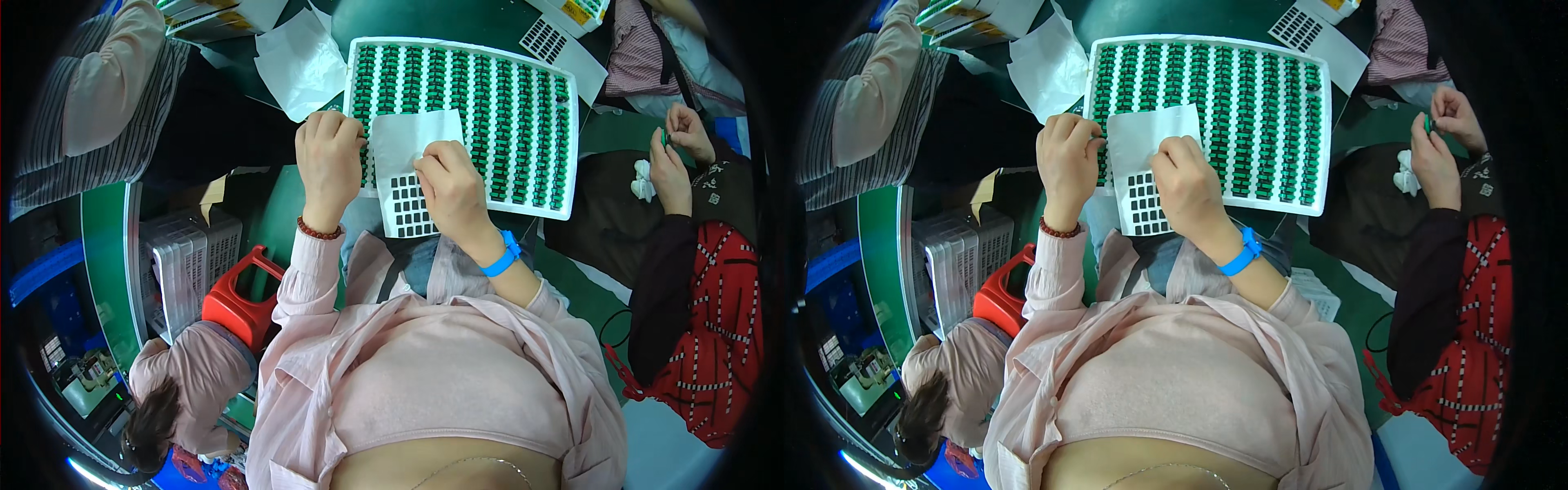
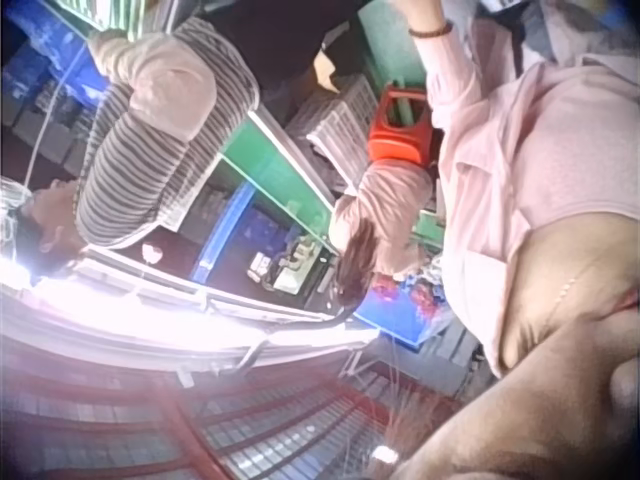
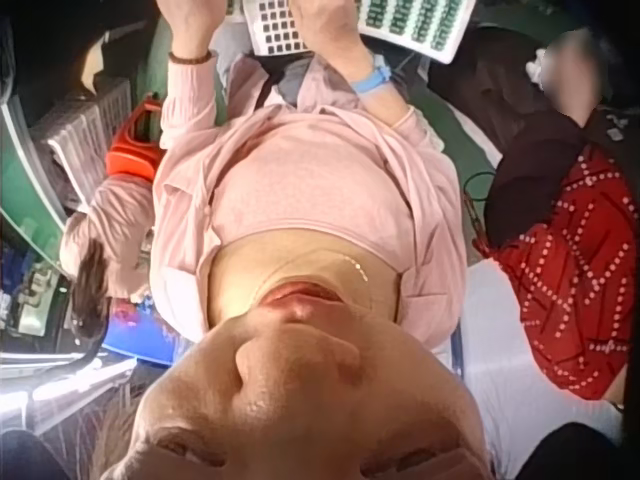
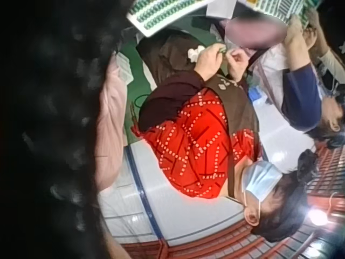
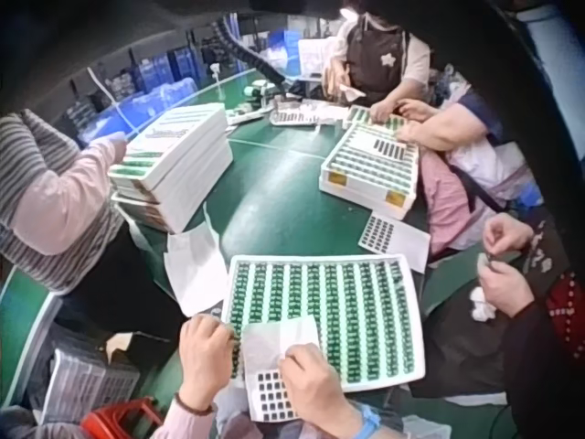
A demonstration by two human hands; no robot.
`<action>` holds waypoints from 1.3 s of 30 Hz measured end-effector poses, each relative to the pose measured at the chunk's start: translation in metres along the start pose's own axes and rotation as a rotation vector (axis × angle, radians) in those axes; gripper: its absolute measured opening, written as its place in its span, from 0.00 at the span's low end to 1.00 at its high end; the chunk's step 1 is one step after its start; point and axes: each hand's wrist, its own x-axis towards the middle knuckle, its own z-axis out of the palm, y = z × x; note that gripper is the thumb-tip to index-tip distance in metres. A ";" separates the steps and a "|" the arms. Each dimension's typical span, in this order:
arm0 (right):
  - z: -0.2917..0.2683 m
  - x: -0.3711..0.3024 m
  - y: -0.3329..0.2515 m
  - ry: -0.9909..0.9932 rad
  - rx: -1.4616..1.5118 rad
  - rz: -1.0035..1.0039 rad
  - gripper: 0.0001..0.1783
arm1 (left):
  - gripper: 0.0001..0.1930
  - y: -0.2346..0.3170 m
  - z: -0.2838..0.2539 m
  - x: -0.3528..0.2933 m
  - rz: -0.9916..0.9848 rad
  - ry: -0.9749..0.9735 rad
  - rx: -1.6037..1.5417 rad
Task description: Assembling small black inserts into green plastic ring components and organizing them in a tray.
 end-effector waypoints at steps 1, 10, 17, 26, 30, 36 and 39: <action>0.001 0.001 0.000 -0.002 0.002 -0.002 0.08 | 0.09 0.001 0.001 0.000 0.002 0.011 0.063; 0.000 -0.001 -0.002 -0.007 -0.026 -0.027 0.08 | 0.08 -0.005 -0.002 0.010 0.080 -0.043 0.131; 0.003 0.003 -0.004 -0.039 -0.029 0.004 0.07 | 0.08 -0.006 -0.034 0.012 -0.323 0.038 -0.465; -0.012 0.007 -0.008 0.015 0.370 0.318 0.07 | 0.12 0.060 -0.020 -0.041 -0.958 -0.081 -1.379; -0.018 0.000 -0.012 -0.104 0.774 0.483 0.03 | 0.11 0.067 -0.015 -0.047 -1.068 -0.070 -1.431; -0.015 0.000 -0.024 -0.126 0.856 0.566 0.03 | 0.11 0.073 -0.013 -0.047 -1.065 -0.063 -1.466; -0.015 -0.001 -0.026 -0.121 0.849 0.568 0.03 | 0.10 0.074 -0.013 -0.048 -1.049 -0.054 -1.464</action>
